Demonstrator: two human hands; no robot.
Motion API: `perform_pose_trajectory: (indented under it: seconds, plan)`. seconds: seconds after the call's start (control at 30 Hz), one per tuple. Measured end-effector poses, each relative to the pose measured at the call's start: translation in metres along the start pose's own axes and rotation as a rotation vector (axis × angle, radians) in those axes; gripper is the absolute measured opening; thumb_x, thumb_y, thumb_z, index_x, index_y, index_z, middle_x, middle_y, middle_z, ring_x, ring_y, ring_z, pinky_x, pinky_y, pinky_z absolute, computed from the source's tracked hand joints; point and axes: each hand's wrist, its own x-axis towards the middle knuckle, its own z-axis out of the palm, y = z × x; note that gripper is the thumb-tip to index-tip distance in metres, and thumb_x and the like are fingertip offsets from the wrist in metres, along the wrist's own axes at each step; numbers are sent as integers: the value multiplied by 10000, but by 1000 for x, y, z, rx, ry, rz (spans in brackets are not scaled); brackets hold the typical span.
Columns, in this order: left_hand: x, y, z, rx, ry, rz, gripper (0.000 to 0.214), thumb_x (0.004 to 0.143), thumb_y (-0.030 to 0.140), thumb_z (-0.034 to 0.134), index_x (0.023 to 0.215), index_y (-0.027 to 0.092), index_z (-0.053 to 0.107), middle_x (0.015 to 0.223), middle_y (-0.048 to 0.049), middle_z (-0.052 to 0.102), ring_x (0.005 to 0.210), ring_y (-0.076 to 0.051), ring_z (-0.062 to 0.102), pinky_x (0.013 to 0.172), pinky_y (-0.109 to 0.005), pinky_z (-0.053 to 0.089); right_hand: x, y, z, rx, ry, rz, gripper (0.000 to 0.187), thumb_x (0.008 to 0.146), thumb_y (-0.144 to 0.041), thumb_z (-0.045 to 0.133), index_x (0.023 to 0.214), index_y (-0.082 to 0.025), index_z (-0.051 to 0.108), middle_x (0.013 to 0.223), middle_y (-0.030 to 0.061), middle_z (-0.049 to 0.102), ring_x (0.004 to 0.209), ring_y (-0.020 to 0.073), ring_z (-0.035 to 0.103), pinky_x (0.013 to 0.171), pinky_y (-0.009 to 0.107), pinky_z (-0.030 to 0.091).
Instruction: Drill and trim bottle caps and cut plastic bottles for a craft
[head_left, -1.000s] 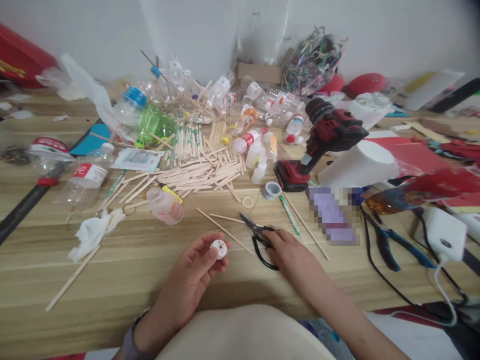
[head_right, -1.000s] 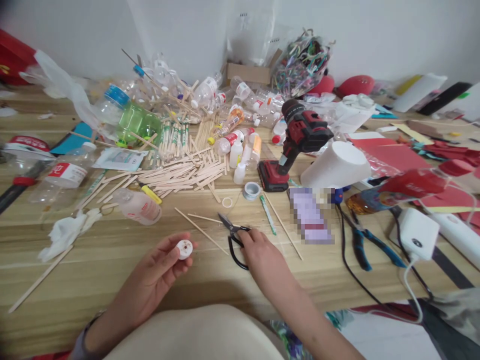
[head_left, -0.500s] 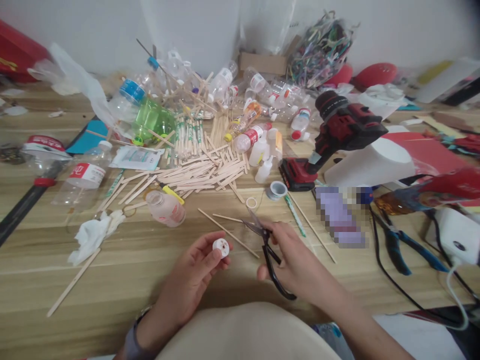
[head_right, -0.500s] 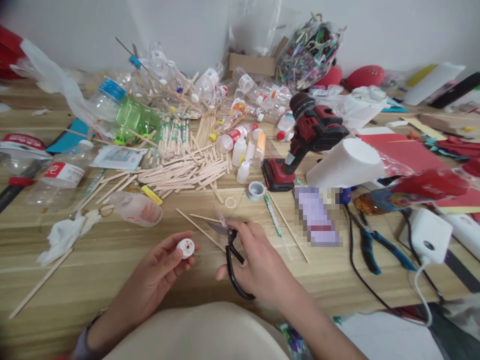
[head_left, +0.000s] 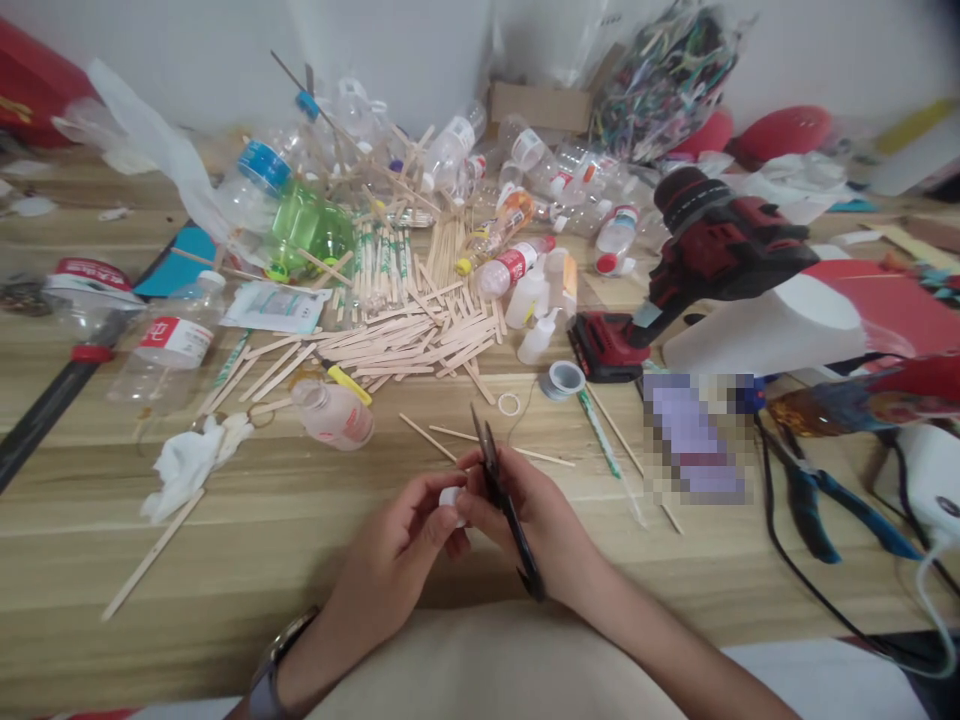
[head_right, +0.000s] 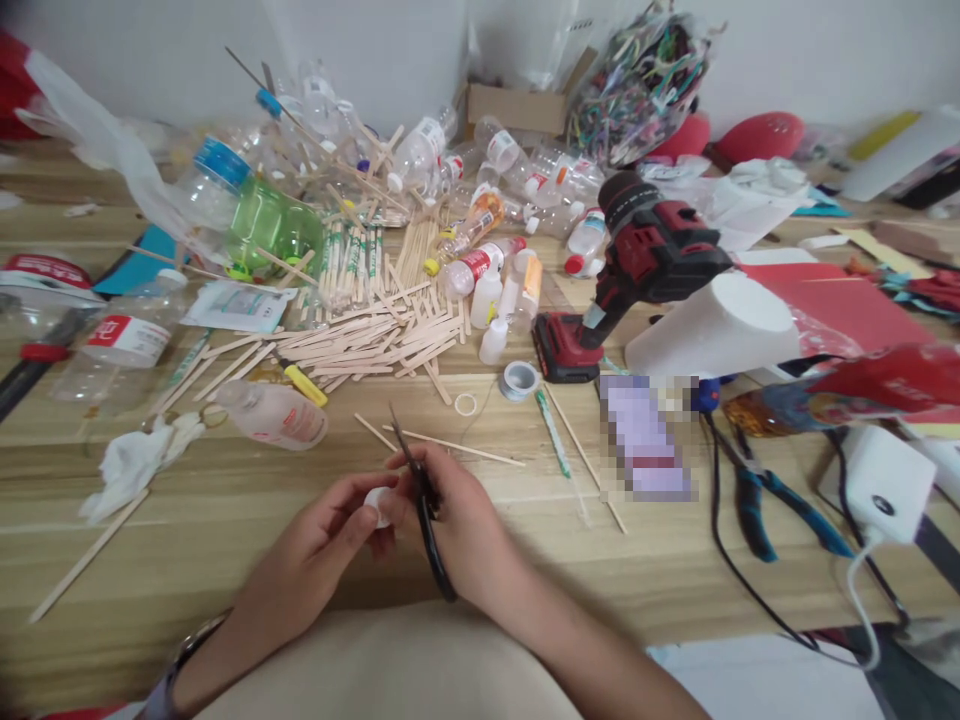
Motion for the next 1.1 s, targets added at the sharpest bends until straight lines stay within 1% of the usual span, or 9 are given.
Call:
perform_pose_trajectory:
  seconds: [0.07, 0.13, 0.2, 0.3, 0.37, 0.53, 0.67, 0.93, 1.1]
  plan:
    - [-2, 2, 2, -82, -24, 17, 472, 856, 553, 601, 1102, 150, 622, 739, -35, 662, 672, -162, 602, 664, -290, 465, 0, 2, -5, -127, 81, -54, 173, 858, -266, 565, 1026, -234, 541, 727, -42, 553, 623, 143, 576, 599, 277, 484]
    - [-3, 3, 3, -195, -36, 50, 493, 839, 573, 616, 1089, 147, 619, 748, -41, 656, 661, -156, 592, 642, -283, 461, 0, 1, -11, -334, 202, -134, 162, 857, -236, 542, 1018, -225, 560, 718, -33, 563, 623, 144, 572, 610, 274, 478]
    - [-4, 2, 4, -310, -28, 86, 492, 845, 574, 610, 1094, 149, 616, 764, -44, 643, 658, -146, 575, 619, -271, 445, -2, -2, -17, -511, 256, -201, 152, 860, -232, 542, 1006, -217, 584, 695, -30, 566, 598, 138, 560, 589, 259, 468]
    - [-3, -1, 5, -454, -14, 103, 427, 888, 539, 575, 1080, 160, 621, 779, -38, 622, 652, -124, 541, 596, -248, 409, -10, -12, -25, -696, 163, -290, 157, 865, -258, 569, 1005, -215, 623, 643, -35, 561, 528, 128, 543, 499, 225, 434]
    - [-3, -4, 5, -499, -2, 112, 397, 910, 523, 550, 1072, 168, 623, 759, -26, 600, 653, -117, 520, 600, -243, 396, -18, -17, -29, -821, 98, -341, 161, 874, -280, 575, 1005, -215, 642, 631, -30, 576, 498, 126, 547, 458, 218, 416]
    - [-6, -8, 4, -449, 62, 181, 369, 922, 503, 542, 1115, 193, 599, 792, -15, 580, 715, -121, 520, 661, -247, 400, -34, -19, -34, -1065, 23, -409, 199, 924, -330, 537, 1050, -220, 645, 676, -24, 657, 440, 116, 578, 401, 222, 389]
    - [-8, -6, 5, -404, 93, 194, 379, 901, 512, 572, 1110, 197, 583, 809, -11, 582, 722, -121, 527, 675, -253, 413, -35, -19, -31, -1184, 56, -507, 266, 965, -375, 449, 981, -209, 657, 607, -26, 641, 375, 128, 564, 369, 254, 346]
    - [-13, 6, 8, -222, 205, 218, 432, 817, 548, 660, 1056, 200, 569, 826, -19, 601, 721, -140, 536, 673, -271, 447, -37, -23, -27, -1300, 72, -538, 357, 1008, -386, 334, 910, -219, 633, 557, -30, 628, 354, 154, 586, 355, 286, 296]
    - [-16, 2, 7, -227, 248, 245, 371, 828, 497, 678, 1033, 205, 575, 849, -15, 617, 732, -126, 539, 699, -264, 438, -35, -22, -25, -1389, 125, -624, 430, 1037, -370, 269, 842, -215, 619, 574, 1, 665, 334, 161, 581, 341, 309, 292]
